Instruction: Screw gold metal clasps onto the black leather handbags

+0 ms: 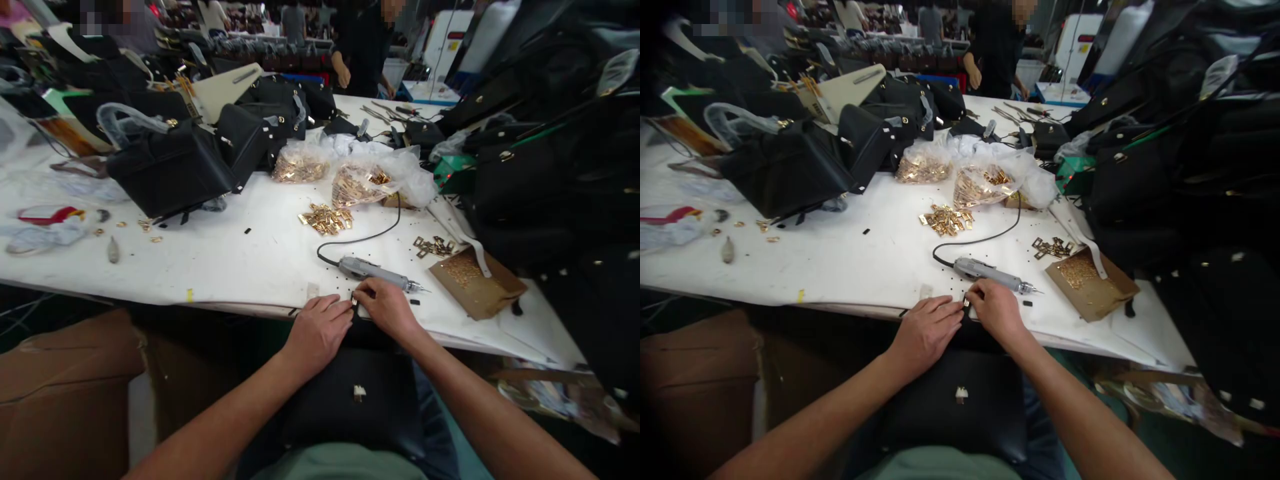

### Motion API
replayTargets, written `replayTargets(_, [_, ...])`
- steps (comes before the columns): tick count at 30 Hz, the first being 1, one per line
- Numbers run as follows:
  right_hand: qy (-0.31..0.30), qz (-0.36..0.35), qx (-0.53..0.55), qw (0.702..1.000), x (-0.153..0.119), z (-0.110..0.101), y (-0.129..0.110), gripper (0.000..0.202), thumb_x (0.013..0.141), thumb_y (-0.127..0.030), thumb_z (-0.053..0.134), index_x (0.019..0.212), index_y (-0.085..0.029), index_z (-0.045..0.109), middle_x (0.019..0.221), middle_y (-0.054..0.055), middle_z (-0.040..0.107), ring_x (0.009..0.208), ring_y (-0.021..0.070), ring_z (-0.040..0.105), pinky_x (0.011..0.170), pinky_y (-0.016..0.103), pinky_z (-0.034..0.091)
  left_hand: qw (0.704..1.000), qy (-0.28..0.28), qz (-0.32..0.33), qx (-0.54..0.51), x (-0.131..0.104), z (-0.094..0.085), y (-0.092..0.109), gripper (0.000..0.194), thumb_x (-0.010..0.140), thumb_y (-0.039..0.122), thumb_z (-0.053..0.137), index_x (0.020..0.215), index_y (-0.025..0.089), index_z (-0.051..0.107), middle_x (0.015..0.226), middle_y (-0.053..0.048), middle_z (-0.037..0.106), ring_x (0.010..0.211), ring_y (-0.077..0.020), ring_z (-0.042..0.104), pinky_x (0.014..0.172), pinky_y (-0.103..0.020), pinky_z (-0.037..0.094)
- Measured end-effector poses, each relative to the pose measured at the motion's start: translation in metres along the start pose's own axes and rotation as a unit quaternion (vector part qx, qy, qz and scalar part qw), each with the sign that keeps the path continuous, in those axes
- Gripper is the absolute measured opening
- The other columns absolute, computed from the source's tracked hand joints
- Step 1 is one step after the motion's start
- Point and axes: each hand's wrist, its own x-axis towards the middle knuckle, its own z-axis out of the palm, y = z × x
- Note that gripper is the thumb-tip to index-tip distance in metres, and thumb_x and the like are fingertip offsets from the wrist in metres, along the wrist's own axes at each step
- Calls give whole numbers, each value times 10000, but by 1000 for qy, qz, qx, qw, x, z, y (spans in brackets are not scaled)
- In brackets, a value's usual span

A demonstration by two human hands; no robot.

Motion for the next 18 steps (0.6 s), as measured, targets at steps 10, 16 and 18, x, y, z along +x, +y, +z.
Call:
replayTargets(10, [36, -42, -97, 994, -5, 5, 0, 238, 991, -309, 490, 881, -205, 674, 888, 46, 714, 822, 200, 648, 713, 288, 401, 996, -26, 46, 75, 2, -1, 1, 296, 1022, 254, 496, 1288, 224, 622, 1357, -51, 642, 1254, -264, 553, 1023, -450, 463])
replayTargets(16, [-22, -100, -3, 995, -13, -5, 8, 194, 993, -325, 546, 897, -215, 675, 874, 16, 694, 813, 174, 638, 766, 271, 444, 992, -54, 39, 103, 5, -8, 7, 287, 1012, 295, 524, 1278, 221, 603, 1307, -62, 648, 1243, -268, 543, 986, -440, 467])
replayTargets(18, [-59, -127, -16, 990, -15, -10, 10, 153, 978, -303, 584, 908, -224, 694, 887, 12, 696, 824, 171, 639, 769, 266, 450, 992, -57, 42, 103, 5, -9, 7, 285, 1014, 297, 517, 1274, 214, 601, 1316, -64, 641, 1243, -270, 539, 987, -441, 465])
